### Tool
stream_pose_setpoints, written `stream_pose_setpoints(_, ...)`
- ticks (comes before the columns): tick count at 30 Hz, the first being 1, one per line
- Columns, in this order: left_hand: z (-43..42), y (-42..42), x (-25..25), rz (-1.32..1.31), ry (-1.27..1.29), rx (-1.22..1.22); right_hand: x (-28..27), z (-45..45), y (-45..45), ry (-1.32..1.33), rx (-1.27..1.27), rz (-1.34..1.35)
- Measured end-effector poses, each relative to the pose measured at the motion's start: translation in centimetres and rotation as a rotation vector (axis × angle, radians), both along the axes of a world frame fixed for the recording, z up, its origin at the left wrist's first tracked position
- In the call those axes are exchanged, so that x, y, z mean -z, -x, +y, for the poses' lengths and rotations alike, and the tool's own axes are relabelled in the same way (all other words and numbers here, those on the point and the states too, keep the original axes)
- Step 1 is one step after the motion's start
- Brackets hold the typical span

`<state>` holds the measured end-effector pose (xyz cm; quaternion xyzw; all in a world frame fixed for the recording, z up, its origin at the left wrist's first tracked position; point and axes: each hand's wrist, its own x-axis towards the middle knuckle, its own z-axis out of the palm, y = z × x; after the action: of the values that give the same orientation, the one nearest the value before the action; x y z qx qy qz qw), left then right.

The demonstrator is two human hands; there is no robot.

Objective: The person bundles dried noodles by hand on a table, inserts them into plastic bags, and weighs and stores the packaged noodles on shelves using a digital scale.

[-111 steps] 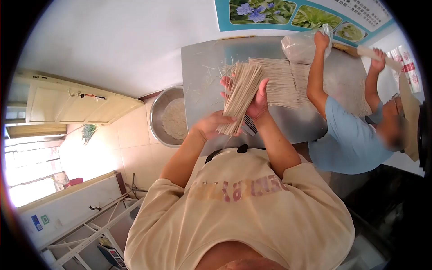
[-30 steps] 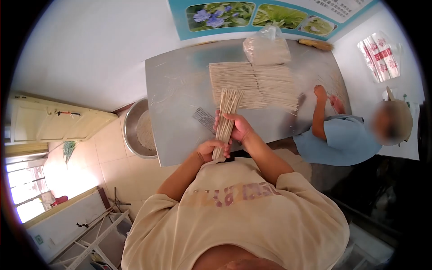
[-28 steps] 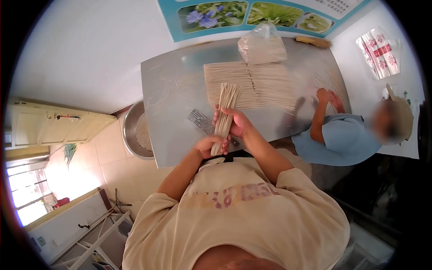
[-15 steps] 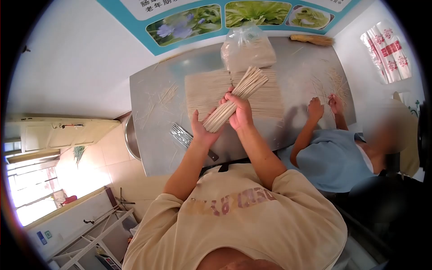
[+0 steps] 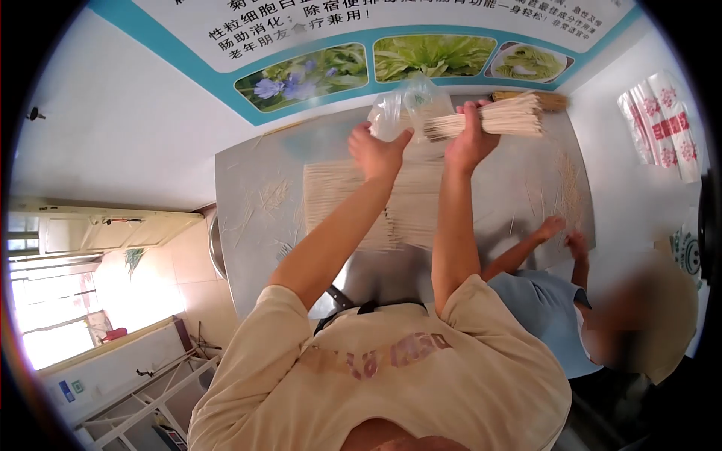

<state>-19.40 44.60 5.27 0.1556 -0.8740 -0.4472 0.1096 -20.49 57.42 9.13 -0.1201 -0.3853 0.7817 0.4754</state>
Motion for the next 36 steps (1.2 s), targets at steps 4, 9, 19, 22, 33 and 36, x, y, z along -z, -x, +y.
stream_pose_setpoints(4, -0.2, 6.9, 5.8, -0.196, -0.455, 0.118, 3.9, -0.9, 5.5, -0.084, -0.133, -0.032)
stream_pose_setpoints(9, -2.7, 6.3, -1.0, -0.198, -1.166, 0.093, 9.6, -2.1, 10.0, -0.054, -0.331, -0.204)
stream_pose_setpoints(19, -5.4, 8.0, -2.8, -0.312, -1.314, 0.434, 9.4, 7.2, 10.2, -0.805, 0.071, -0.3)
stream_pose_setpoints(22, -4.5, 8.3, -4.0, -0.296, -1.277, 0.429, 9.1, 8.6, 9.2, -0.638, 0.126, -0.357)
stream_pose_setpoints(33, -4.1, 8.6, -3.9, -0.221, -1.286, 0.667, 0.5, 2.7, 8.2, -0.822, -0.186, -0.053)
stream_pose_setpoints(36, -4.3, 8.6, -3.5, -0.225, -1.306, 0.659, 0.3, 1.1, 8.5, -0.754, -0.585, -0.266)
